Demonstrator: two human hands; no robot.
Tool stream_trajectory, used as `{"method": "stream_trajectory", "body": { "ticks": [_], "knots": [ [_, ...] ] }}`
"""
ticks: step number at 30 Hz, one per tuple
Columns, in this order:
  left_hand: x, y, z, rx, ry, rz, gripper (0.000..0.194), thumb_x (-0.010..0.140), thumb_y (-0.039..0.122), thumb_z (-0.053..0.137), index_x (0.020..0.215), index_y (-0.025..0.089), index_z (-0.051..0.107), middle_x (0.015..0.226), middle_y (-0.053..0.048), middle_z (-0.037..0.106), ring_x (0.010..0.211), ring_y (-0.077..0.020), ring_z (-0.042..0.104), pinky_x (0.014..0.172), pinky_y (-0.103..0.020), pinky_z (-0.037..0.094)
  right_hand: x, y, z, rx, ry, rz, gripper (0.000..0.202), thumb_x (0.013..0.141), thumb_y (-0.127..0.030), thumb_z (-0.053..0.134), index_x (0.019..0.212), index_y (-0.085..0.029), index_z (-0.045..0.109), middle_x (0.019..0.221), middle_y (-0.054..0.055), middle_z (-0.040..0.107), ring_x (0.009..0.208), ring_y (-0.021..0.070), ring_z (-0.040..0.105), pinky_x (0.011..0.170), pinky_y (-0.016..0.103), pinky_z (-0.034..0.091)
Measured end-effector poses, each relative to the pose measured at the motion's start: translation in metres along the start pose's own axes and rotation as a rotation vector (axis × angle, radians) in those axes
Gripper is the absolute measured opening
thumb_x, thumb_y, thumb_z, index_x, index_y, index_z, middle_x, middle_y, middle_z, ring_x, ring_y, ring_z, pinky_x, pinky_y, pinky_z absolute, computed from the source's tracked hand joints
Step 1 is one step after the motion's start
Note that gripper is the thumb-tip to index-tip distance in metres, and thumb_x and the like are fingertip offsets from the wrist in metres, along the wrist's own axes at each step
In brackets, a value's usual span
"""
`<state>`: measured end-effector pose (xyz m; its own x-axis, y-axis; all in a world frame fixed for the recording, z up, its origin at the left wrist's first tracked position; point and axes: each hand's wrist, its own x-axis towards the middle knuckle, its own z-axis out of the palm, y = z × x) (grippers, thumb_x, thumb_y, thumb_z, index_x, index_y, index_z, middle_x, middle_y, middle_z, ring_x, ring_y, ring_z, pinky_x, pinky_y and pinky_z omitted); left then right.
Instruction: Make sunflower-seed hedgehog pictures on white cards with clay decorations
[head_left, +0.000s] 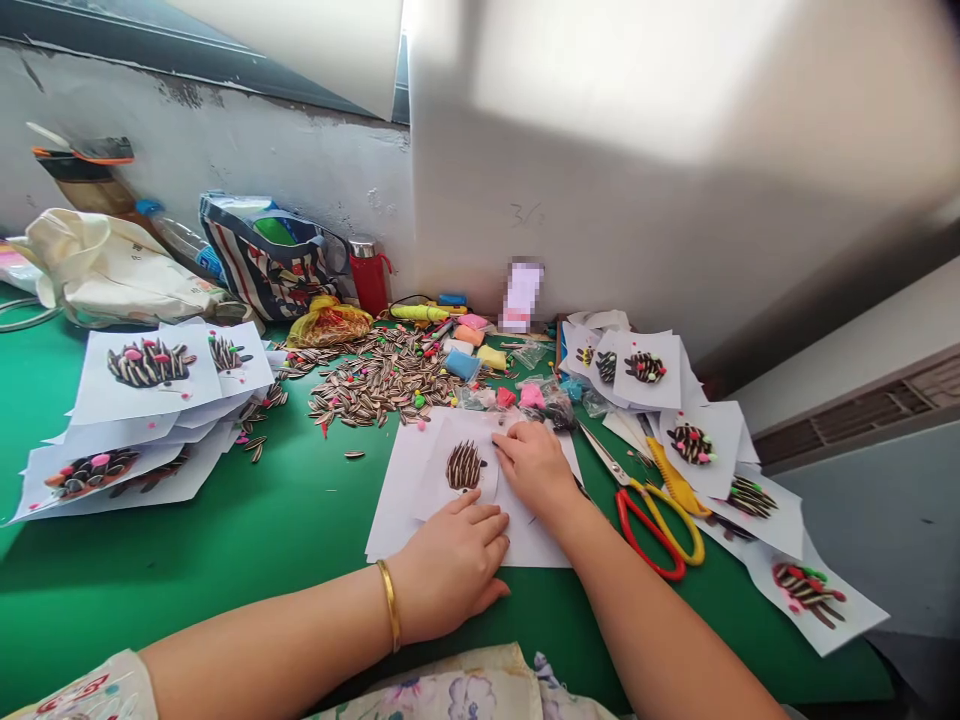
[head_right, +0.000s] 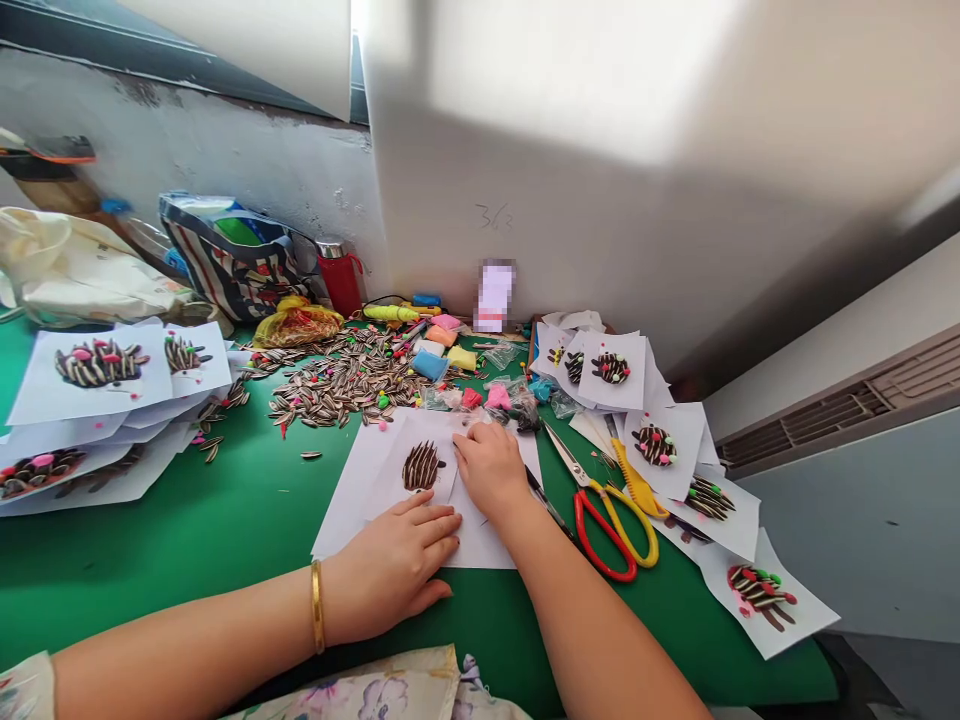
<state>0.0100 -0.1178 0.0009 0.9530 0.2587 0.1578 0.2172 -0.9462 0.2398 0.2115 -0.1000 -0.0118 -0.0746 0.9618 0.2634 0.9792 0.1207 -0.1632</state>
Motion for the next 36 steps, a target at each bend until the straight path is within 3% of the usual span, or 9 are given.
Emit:
{"method": "stream_trajectory", "body": {
  "ticks": [9, 13, 16, 19, 21, 24, 26, 29, 36],
  "knots": [
    [0.000, 0.000, -0.001, -0.001, 0.017, -0.002, 0.038, 0.086, 0.046, 0.062, 0.111, 0.017, 0.065, 0.121, -0.013, 0.067, 0.117, -0.0266, 0.059, 0.114, -0.047, 0.030, -0.006, 0.003, -0.001, 0.013, -0.031, -0.010, 0.033, 0.091, -0.021, 0.056, 0.123, -0.022, 0.064, 0.106, 0.008, 0.064, 0.099, 0.0234, 0.051, 0.086, 0.035, 0.037],
    [0.001, -0.001, -0.005, -0.059, 0.087, 0.029, 0.034, 0.089, 0.042, 0.059, 0.115, 0.020, 0.064, 0.125, -0.011, 0.066, 0.118, -0.0243, 0.058, 0.113, -0.045, 0.033, -0.004, 0.007, -0.001, 0.018, 0.007, 0.009, 0.032, 0.092, -0.020, 0.054, 0.122, -0.020, 0.065, 0.103, 0.009, 0.064, 0.097, 0.0234, 0.051, 0.085, 0.035, 0.037],
    [0.003, -0.014, -0.017, -0.108, 0.214, 0.025, 0.028, 0.091, 0.032, 0.055, 0.114, 0.019, 0.065, 0.120, -0.009, 0.068, 0.113, -0.0215, 0.060, 0.107, -0.041, 0.041, -0.005, 0.009, -0.002, 0.046, 0.018, -0.009, 0.030, 0.093, -0.019, 0.053, 0.118, -0.024, 0.069, 0.099, 0.007, 0.064, 0.094, 0.0216, 0.052, 0.084, 0.034, 0.036],
    [0.003, -0.040, -0.031, -0.074, 0.291, -0.138, 0.025, 0.094, 0.027, 0.050, 0.112, 0.019, 0.065, 0.115, -0.009, 0.069, 0.110, -0.0226, 0.061, 0.098, -0.040, 0.047, -0.006, 0.008, -0.003, 0.047, 0.017, -0.029, 0.029, 0.094, -0.020, 0.053, 0.114, -0.029, 0.071, 0.098, 0.006, 0.064, 0.093, 0.0207, 0.052, 0.082, 0.034, 0.035],
    [0.000, -0.059, -0.037, -0.015, 0.254, -0.259, 0.031, 0.092, 0.031, 0.055, 0.120, 0.019, 0.062, 0.127, -0.011, 0.064, 0.117, -0.0249, 0.058, 0.103, -0.042, 0.044, -0.006, 0.006, -0.002, 0.028, 0.011, -0.027, 0.028, 0.094, -0.023, 0.053, 0.115, -0.029, 0.071, 0.099, 0.006, 0.064, 0.094, 0.0210, 0.052, 0.082, 0.034, 0.034],
    [-0.006, -0.079, -0.037, 0.016, 0.096, -0.344, 0.082, 0.076, 0.054, 0.071, 0.143, 0.018, 0.041, 0.149, -0.015, 0.046, 0.138, -0.0320, 0.040, 0.114, -0.051, 0.028, -0.006, 0.005, -0.001, 0.011, -0.011, -0.017, 0.029, 0.094, -0.023, 0.054, 0.119, -0.029, 0.069, 0.099, 0.006, 0.063, 0.094, 0.0210, 0.051, 0.082, 0.033, 0.035],
    [-0.010, -0.083, -0.033, 0.006, -0.019, -0.352, 0.103, 0.068, 0.063, 0.072, 0.150, 0.019, 0.029, 0.153, -0.015, 0.040, 0.143, -0.0330, 0.032, 0.117, -0.053, 0.020, -0.005, 0.006, 0.000, 0.011, -0.024, -0.007, 0.031, 0.093, -0.022, 0.055, 0.120, -0.028, 0.067, 0.099, 0.007, 0.063, 0.094, 0.0210, 0.051, 0.083, 0.033, 0.036],
    [-0.011, -0.082, -0.029, 0.009, -0.079, -0.362, 0.110, 0.066, 0.068, 0.070, 0.152, 0.019, 0.023, 0.154, -0.017, 0.038, 0.145, -0.0327, 0.028, 0.118, -0.052, 0.012, -0.004, 0.007, 0.002, 0.007, -0.030, 0.014, 0.033, 0.092, -0.022, 0.056, 0.123, -0.026, 0.065, 0.101, 0.007, 0.063, 0.096, 0.0222, 0.051, 0.084, 0.034, 0.037],
    [-0.008, -0.076, -0.029, 0.037, -0.063, -0.367, 0.110, 0.066, 0.070, 0.069, 0.151, 0.017, 0.024, 0.153, -0.019, 0.039, 0.144, -0.0346, 0.029, 0.118, -0.053, 0.011, -0.005, 0.004, 0.000, -0.017, 0.007, 0.018, 0.037, 0.091, -0.020, 0.056, 0.126, -0.027, 0.064, 0.100, 0.008, 0.062, 0.094, 0.0234, 0.051, 0.081, 0.035, 0.037]
  ]
}}
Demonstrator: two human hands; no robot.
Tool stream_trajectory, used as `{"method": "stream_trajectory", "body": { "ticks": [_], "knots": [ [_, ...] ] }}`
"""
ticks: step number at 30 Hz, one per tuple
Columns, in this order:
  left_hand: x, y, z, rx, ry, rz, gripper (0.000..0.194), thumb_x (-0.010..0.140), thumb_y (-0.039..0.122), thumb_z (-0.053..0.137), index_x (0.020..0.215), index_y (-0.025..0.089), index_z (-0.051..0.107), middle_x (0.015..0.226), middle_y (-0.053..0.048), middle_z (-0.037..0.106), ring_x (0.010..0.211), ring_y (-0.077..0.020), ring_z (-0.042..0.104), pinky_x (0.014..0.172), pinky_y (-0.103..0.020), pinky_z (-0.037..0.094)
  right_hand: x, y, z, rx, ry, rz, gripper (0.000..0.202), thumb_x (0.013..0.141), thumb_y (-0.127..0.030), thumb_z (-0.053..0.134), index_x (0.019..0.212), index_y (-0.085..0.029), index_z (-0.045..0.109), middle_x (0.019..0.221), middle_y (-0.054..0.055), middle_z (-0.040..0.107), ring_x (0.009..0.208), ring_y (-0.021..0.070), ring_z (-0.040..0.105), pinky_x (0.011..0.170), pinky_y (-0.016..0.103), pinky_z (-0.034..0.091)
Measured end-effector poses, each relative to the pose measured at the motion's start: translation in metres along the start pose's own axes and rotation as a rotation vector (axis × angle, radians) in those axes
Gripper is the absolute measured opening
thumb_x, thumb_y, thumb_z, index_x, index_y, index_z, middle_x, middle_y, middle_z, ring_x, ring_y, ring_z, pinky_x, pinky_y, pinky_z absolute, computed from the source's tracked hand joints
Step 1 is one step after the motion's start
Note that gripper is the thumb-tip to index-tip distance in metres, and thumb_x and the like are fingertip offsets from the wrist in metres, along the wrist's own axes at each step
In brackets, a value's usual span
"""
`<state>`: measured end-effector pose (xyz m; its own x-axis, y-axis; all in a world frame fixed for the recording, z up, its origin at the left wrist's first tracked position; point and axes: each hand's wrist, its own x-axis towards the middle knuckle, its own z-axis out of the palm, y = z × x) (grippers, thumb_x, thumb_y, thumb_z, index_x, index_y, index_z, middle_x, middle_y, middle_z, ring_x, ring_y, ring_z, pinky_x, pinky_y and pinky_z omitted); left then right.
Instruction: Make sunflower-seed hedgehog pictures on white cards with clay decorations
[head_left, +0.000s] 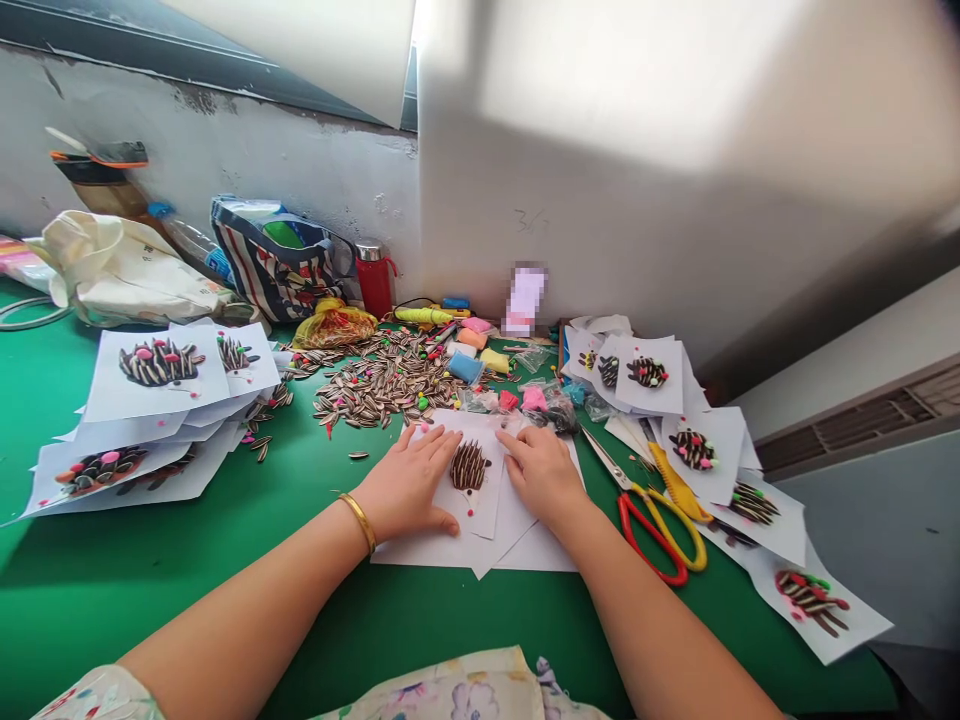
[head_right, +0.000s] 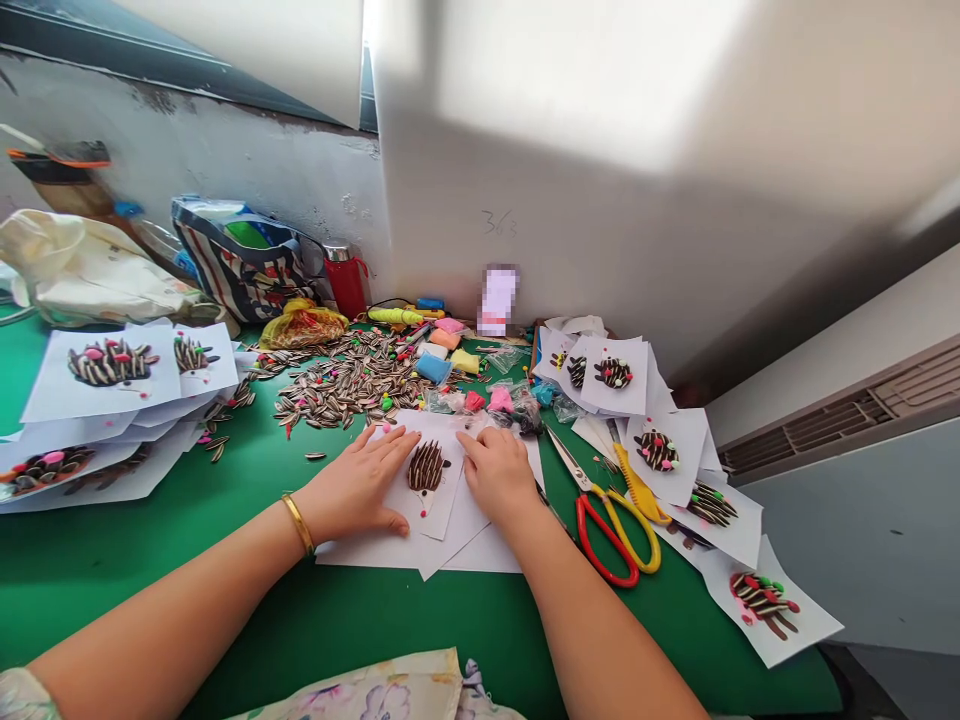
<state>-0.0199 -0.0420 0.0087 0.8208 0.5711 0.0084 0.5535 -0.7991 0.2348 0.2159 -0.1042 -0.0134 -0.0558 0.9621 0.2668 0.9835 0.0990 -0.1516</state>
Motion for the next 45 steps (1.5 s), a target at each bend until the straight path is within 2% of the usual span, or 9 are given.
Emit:
{"method": "stream_trajectory", "body": {
  "ticks": [6, 13, 20, 24, 31, 37, 45],
  "knots": [
    [0.000, -0.002, 0.003, -0.004, -0.009, 0.000, 0.113, 0.064, 0.070, 0.071, 0.151, 0.016, 0.024, 0.154, -0.019, 0.037, 0.144, -0.0352, 0.029, 0.119, -0.053, 0.009, 0.000, 0.001, -0.001, -0.013, 0.035, 0.007, 0.029, 0.093, -0.022, 0.055, 0.117, -0.027, 0.070, 0.095, 0.008, 0.062, 0.091, 0.0224, 0.049, 0.079, 0.034, 0.035],
    [0.000, -0.002, 0.003, -0.012, -0.015, -0.007, 0.111, 0.065, 0.069, 0.070, 0.151, 0.016, 0.023, 0.154, -0.018, 0.036, 0.144, -0.0348, 0.029, 0.119, -0.054, 0.009, 0.003, 0.004, 0.002, -0.039, 0.015, 0.038, 0.040, 0.090, -0.015, 0.054, 0.128, -0.027, 0.063, 0.098, 0.009, 0.061, 0.093, 0.0237, 0.048, 0.077, 0.035, 0.034],
    [0.000, -0.003, 0.005, -0.018, -0.043, -0.029, 0.115, 0.063, 0.074, 0.068, 0.153, 0.019, 0.022, 0.155, -0.017, 0.035, 0.146, -0.0343, 0.026, 0.119, -0.055, 0.005, 0.004, 0.002, -0.003, 0.002, 0.033, 0.075, 0.016, 0.090, -0.021, 0.061, 0.101, -0.024, 0.072, 0.097, 0.006, 0.063, 0.095, 0.0222, 0.050, 0.080, 0.034, 0.033],
    [0.000, -0.001, 0.003, -0.011, -0.057, -0.036, 0.114, 0.064, 0.075, 0.067, 0.153, 0.018, 0.023, 0.156, -0.016, 0.035, 0.146, -0.0343, 0.026, 0.120, -0.055, 0.005, 0.006, 0.002, -0.002, 0.018, 0.037, 0.074, 0.014, 0.089, -0.022, 0.063, 0.101, -0.024, 0.071, 0.096, 0.006, 0.064, 0.095, 0.0222, 0.051, 0.079, 0.033, 0.034],
    [0.000, 0.000, 0.001, 0.001, -0.065, -0.046, 0.114, 0.064, 0.074, 0.068, 0.152, 0.016, 0.024, 0.156, -0.017, 0.034, 0.146, -0.0339, 0.026, 0.119, -0.056, 0.005, 0.006, 0.001, -0.004, 0.079, 0.097, 0.071, 0.009, 0.089, -0.017, 0.060, 0.089, -0.021, 0.069, 0.092, 0.005, 0.067, 0.091, 0.0219, 0.054, 0.077, 0.033, 0.034],
    [0.000, -0.002, 0.003, -0.006, -0.057, -0.038, 0.115, 0.064, 0.073, 0.069, 0.153, 0.018, 0.023, 0.156, -0.016, 0.033, 0.146, -0.0334, 0.025, 0.119, -0.056, 0.005, -0.004, -0.013, -0.013, 0.318, -0.048, -0.022, 0.010, 0.085, -0.012, 0.061, 0.088, -0.021, 0.065, 0.086, 0.002, 0.069, 0.080, 0.0175, 0.059, 0.075, 0.028, 0.038],
    [0.000, -0.001, 0.002, -0.003, -0.070, -0.045, 0.114, 0.065, 0.071, 0.070, 0.153, 0.018, 0.022, 0.157, -0.016, 0.033, 0.147, -0.0326, 0.024, 0.119, -0.057, 0.006, -0.007, -0.025, -0.010, 0.309, -0.149, 0.010, 0.010, 0.082, -0.013, 0.064, 0.077, -0.020, 0.059, 0.076, 0.000, 0.063, 0.072, 0.0153, 0.053, 0.067, 0.026, 0.036]
  ]
}}
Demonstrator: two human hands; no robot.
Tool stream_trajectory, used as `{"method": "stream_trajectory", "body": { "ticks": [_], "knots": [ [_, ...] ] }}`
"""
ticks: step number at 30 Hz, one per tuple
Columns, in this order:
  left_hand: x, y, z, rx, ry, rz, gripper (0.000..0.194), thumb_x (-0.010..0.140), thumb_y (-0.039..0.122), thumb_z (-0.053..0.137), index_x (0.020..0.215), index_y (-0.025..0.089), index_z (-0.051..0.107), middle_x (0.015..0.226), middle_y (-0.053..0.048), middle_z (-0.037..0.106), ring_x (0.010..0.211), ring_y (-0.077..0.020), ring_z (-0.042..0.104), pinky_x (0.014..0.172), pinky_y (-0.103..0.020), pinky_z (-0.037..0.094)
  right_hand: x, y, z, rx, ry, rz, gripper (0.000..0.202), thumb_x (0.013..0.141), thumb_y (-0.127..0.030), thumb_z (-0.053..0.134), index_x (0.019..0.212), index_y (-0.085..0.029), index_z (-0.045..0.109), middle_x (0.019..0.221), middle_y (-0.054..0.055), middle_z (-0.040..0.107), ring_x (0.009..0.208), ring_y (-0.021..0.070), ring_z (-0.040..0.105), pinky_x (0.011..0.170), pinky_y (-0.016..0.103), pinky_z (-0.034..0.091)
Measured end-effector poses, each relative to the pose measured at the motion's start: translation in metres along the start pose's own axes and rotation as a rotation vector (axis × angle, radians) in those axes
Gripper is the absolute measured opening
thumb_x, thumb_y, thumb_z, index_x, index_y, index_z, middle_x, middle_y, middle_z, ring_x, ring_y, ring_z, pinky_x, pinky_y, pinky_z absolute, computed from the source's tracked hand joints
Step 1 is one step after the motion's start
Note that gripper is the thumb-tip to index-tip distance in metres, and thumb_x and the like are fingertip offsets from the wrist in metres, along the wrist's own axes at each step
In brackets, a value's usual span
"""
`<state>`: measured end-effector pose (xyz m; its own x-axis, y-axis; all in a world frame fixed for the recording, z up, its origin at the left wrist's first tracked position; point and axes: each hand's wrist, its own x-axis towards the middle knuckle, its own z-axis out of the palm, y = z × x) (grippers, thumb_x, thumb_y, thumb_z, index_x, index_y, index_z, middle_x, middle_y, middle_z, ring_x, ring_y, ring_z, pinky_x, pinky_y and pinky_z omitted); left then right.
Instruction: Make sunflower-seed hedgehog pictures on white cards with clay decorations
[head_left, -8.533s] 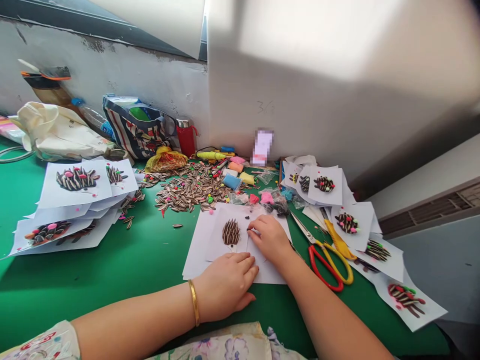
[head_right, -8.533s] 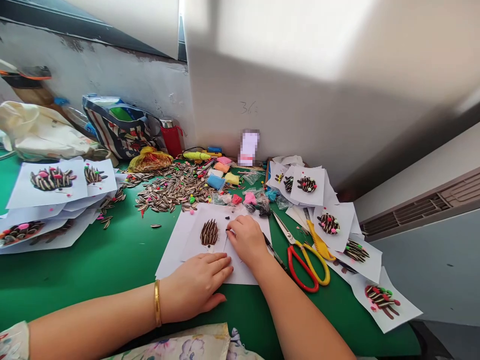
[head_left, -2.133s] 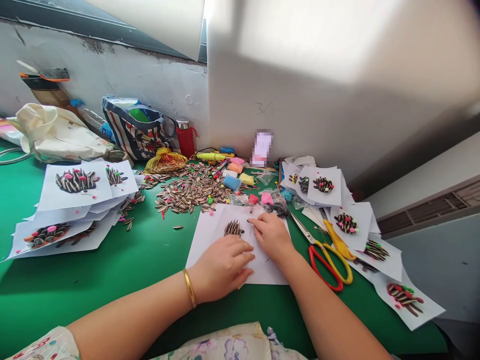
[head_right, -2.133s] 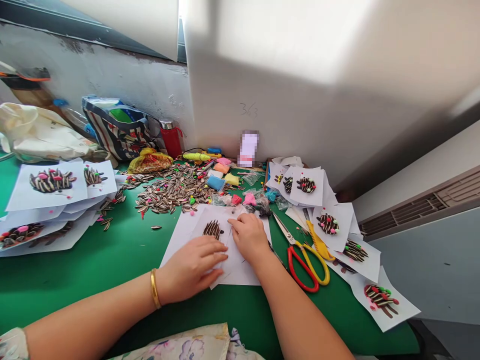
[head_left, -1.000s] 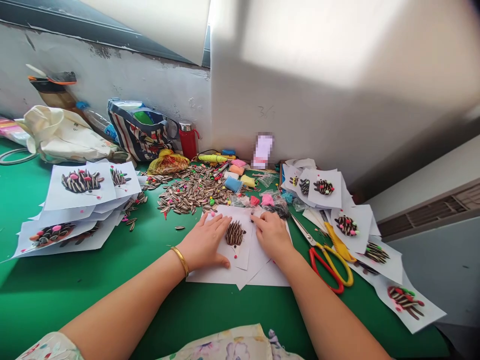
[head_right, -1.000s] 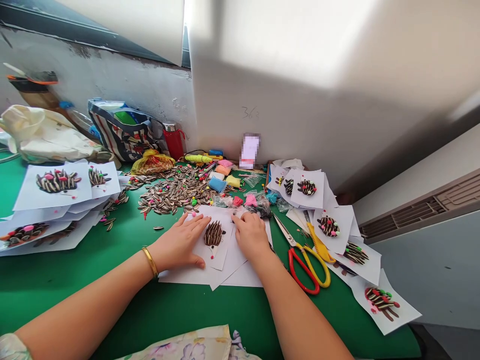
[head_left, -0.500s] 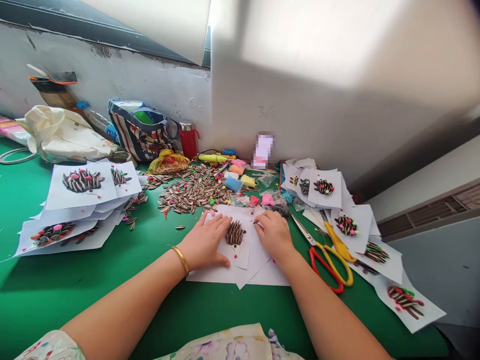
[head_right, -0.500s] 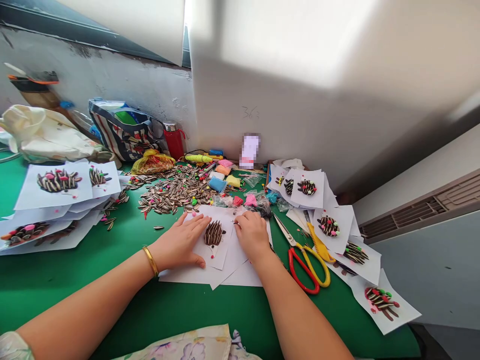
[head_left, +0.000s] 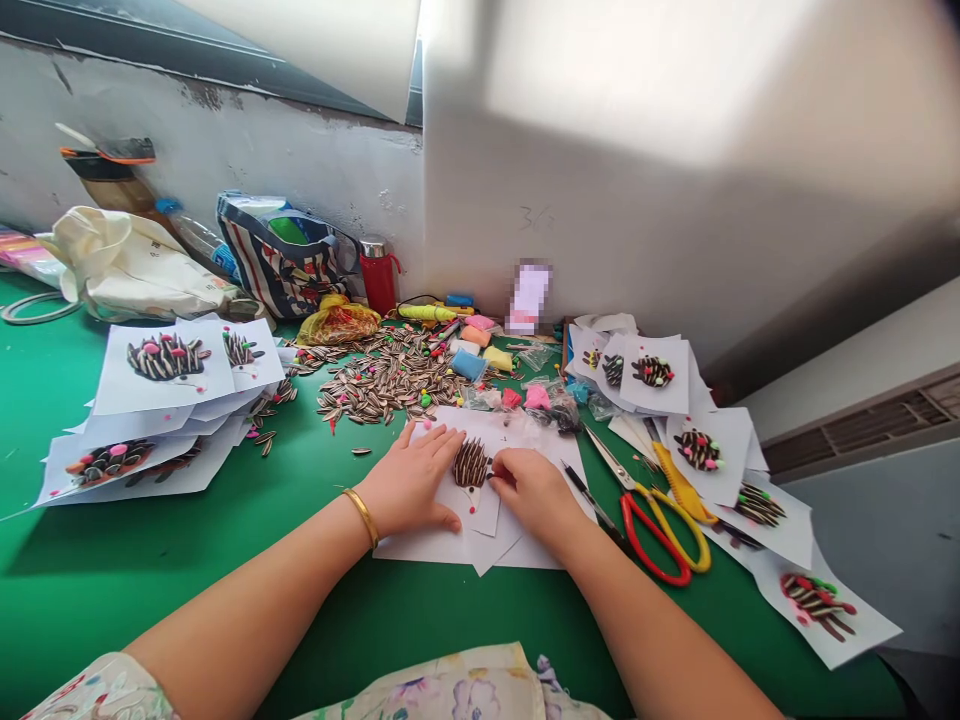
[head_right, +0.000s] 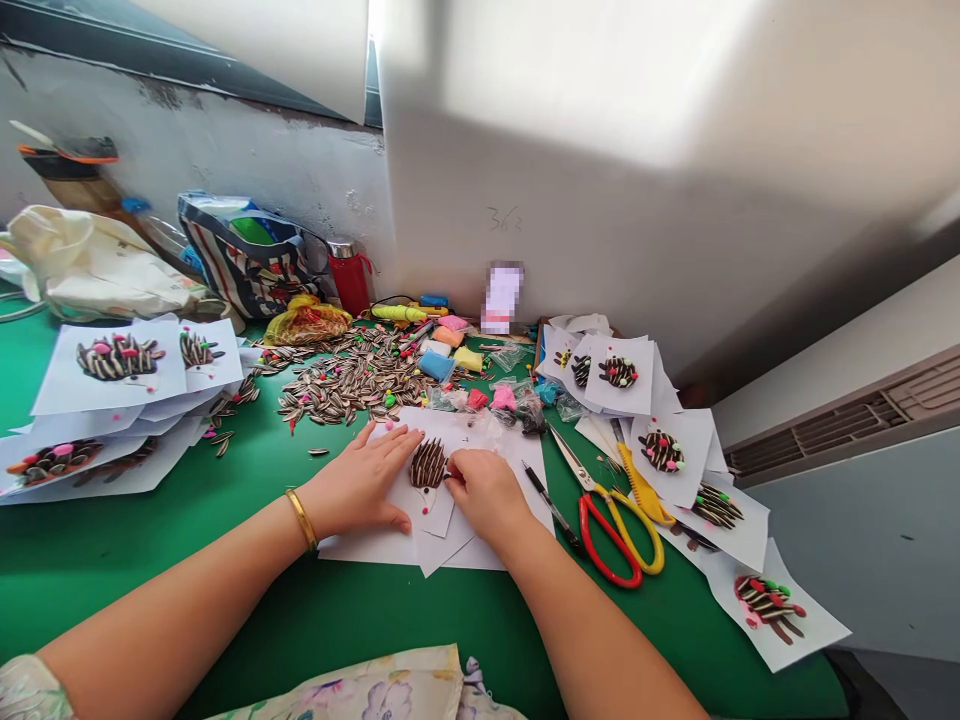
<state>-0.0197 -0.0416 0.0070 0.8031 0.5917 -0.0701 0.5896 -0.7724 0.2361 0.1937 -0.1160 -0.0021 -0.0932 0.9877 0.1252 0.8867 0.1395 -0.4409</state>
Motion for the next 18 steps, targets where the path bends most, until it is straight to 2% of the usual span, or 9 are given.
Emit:
{"method": "stream_trajectory", "body": {
  "ticks": [4, 7, 12, 18],
  "knots": [
    [0.000, 0.000, -0.001, -0.006, 0.000, 0.002, 0.115, 0.064, 0.070, 0.071, 0.153, 0.018, 0.020, 0.157, -0.016, 0.033, 0.147, -0.0328, 0.025, 0.119, -0.058, 0.005, 0.001, 0.001, 0.002, -0.036, 0.010, 0.000, 0.009, 0.083, -0.014, 0.066, 0.078, -0.020, 0.061, 0.078, 0.001, 0.064, 0.074, 0.0167, 0.055, 0.068, 0.027, 0.037],
    [0.000, 0.001, -0.001, -0.010, 0.008, -0.001, 0.115, 0.065, 0.070, 0.070, 0.154, 0.019, 0.018, 0.157, -0.016, 0.032, 0.147, -0.0329, 0.025, 0.119, -0.058, 0.006, 0.000, 0.003, 0.002, -0.047, 0.022, -0.044, 0.004, 0.084, -0.016, 0.068, 0.083, -0.020, 0.067, 0.083, 0.002, 0.067, 0.081, 0.0185, 0.059, 0.075, 0.029, 0.041],
    [0.000, 0.003, -0.001, 0.000, 0.002, -0.016, 0.117, 0.065, 0.071, 0.070, 0.154, 0.017, 0.018, 0.158, -0.016, 0.031, 0.147, -0.0330, 0.024, 0.119, -0.057, 0.005, -0.004, 0.009, 0.003, -0.033, 0.046, -0.084, 0.012, 0.086, -0.019, 0.067, 0.095, -0.022, 0.074, 0.091, 0.005, 0.070, 0.089, 0.0194, 0.062, 0.084, 0.032, 0.046],
    [0.000, 0.005, 0.001, 0.014, 0.017, -0.023, 0.114, 0.068, 0.071, 0.067, 0.154, 0.016, 0.017, 0.158, -0.018, 0.030, 0.147, -0.0338, 0.023, 0.119, -0.058, 0.003, -0.010, 0.006, -0.019, -0.044, 0.134, -0.087, 0.019, 0.090, -0.018, 0.059, 0.100, -0.022, 0.074, 0.094, 0.006, 0.070, 0.091, 0.0203, 0.062, 0.085, 0.033, 0.048]
  ]
}}
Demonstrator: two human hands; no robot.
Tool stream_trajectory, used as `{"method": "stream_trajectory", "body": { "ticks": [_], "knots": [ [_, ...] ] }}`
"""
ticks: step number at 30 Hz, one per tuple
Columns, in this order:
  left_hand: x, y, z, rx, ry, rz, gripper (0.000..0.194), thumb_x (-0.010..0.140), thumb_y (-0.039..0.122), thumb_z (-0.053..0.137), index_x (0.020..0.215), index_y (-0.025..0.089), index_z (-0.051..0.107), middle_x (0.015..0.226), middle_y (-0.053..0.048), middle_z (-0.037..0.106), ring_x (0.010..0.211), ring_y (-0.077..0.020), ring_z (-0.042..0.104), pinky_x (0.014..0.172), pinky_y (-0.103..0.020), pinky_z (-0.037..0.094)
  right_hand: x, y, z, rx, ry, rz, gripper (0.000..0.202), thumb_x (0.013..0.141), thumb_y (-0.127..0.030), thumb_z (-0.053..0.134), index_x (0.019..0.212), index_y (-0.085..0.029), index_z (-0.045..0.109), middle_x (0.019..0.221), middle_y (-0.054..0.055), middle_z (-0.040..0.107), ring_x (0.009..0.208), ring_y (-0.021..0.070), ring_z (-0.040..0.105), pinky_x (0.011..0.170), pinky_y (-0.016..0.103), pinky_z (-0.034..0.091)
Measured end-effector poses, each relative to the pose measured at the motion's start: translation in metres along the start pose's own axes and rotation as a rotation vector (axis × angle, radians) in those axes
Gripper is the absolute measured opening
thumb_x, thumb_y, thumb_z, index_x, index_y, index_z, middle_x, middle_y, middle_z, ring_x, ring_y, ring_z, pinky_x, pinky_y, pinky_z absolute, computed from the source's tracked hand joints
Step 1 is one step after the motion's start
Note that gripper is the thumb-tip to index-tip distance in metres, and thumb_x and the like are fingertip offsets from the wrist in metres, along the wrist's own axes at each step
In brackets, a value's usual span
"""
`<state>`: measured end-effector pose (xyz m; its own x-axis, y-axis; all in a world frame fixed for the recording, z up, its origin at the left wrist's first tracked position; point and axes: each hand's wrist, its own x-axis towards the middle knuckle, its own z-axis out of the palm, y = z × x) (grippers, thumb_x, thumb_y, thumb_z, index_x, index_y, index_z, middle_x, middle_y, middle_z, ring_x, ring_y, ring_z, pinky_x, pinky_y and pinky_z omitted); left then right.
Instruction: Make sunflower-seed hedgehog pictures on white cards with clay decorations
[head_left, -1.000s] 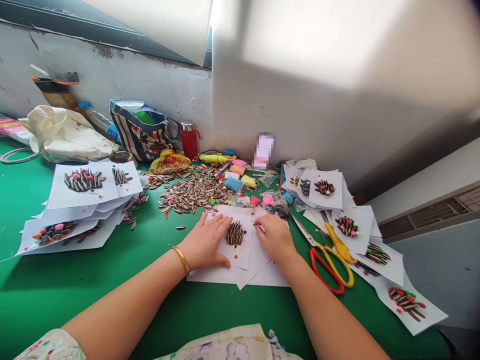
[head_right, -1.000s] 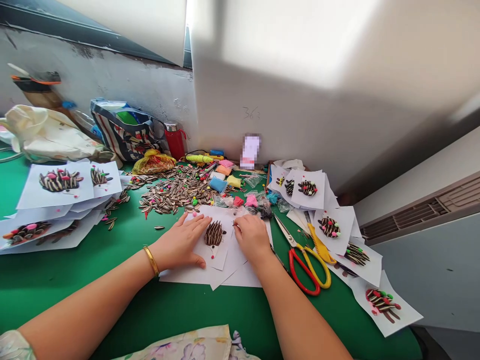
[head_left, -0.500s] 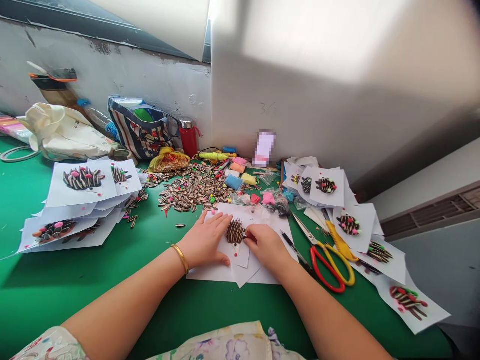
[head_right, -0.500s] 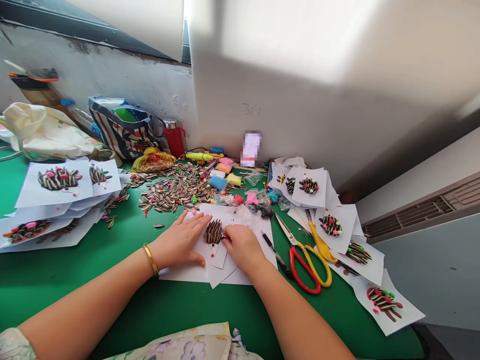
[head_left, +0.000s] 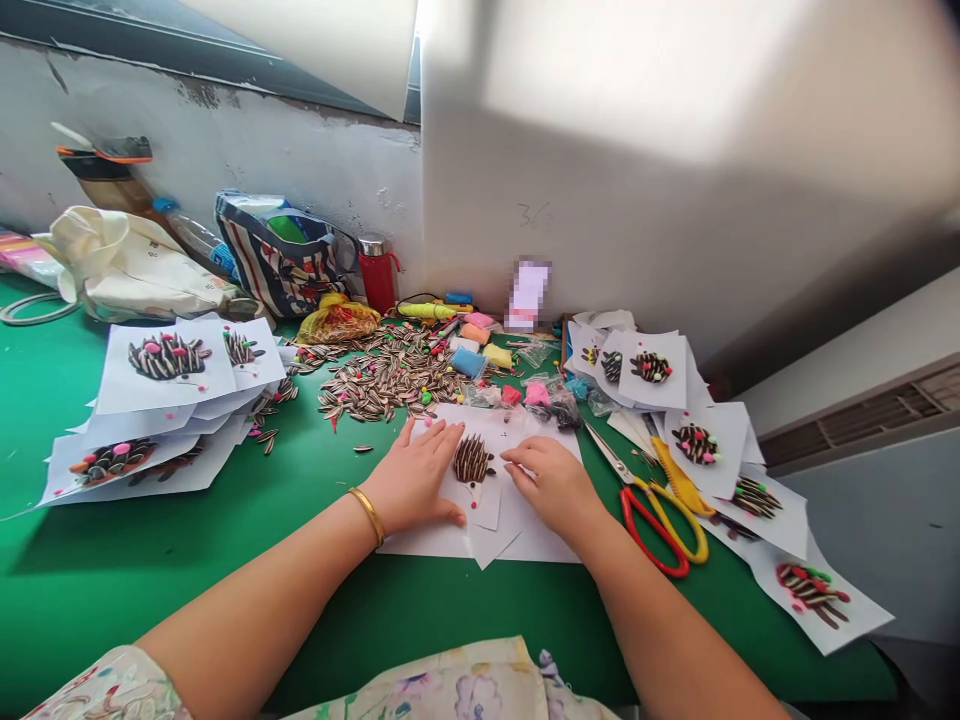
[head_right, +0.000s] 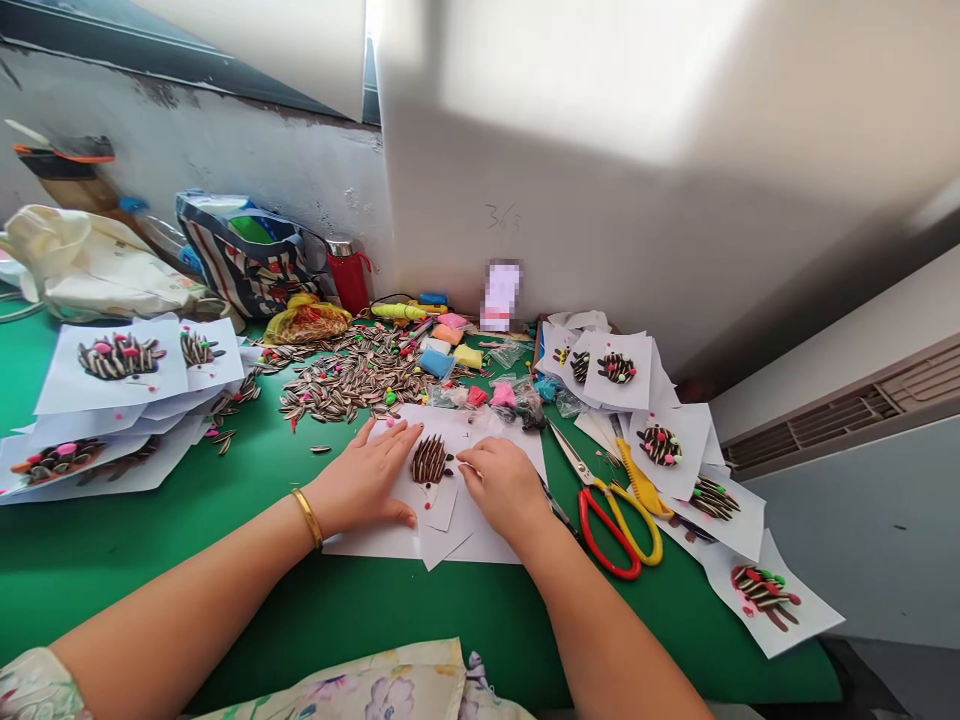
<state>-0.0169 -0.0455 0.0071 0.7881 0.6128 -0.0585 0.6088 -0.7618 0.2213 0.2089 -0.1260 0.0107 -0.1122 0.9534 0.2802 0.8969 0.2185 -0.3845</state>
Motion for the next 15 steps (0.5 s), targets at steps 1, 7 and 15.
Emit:
{"method": "stream_trajectory", "body": {
  "ticks": [1, 7, 15],
  "knots": [
    [0.000, 0.000, 0.000, -0.001, -0.001, 0.001, 0.113, 0.069, 0.071, 0.067, 0.154, 0.017, 0.017, 0.158, -0.018, 0.029, 0.147, -0.0341, 0.022, 0.119, -0.058, 0.003, -0.001, -0.002, -0.005, -0.011, -0.008, -0.006, 0.021, 0.090, -0.018, 0.058, 0.102, -0.022, 0.074, 0.095, 0.007, 0.070, 0.091, 0.0205, 0.062, 0.085, 0.033, 0.048],
    [0.000, 0.000, -0.002, -0.009, 0.000, 0.003, 0.111, 0.069, 0.071, 0.066, 0.154, 0.019, 0.017, 0.158, -0.017, 0.029, 0.147, -0.0350, 0.023, 0.119, -0.057, 0.003, -0.014, -0.014, -0.006, -0.184, -0.118, -0.059, 0.033, 0.088, -0.011, 0.052, 0.113, -0.021, 0.071, 0.091, 0.008, 0.067, 0.086, 0.0214, 0.058, 0.080, 0.034, 0.046],
    [0.001, -0.001, 0.002, -0.012, 0.020, 0.012, 0.112, 0.069, 0.072, 0.065, 0.154, 0.019, 0.017, 0.158, -0.017, 0.030, 0.147, -0.0348, 0.024, 0.119, -0.057, 0.003, -0.034, -0.008, 0.027, -0.185, 0.009, -0.080, 0.043, 0.085, -0.008, 0.048, 0.124, -0.016, 0.065, 0.088, 0.008, 0.063, 0.082, 0.0218, 0.054, 0.075, 0.034, 0.044]
  ]
}}
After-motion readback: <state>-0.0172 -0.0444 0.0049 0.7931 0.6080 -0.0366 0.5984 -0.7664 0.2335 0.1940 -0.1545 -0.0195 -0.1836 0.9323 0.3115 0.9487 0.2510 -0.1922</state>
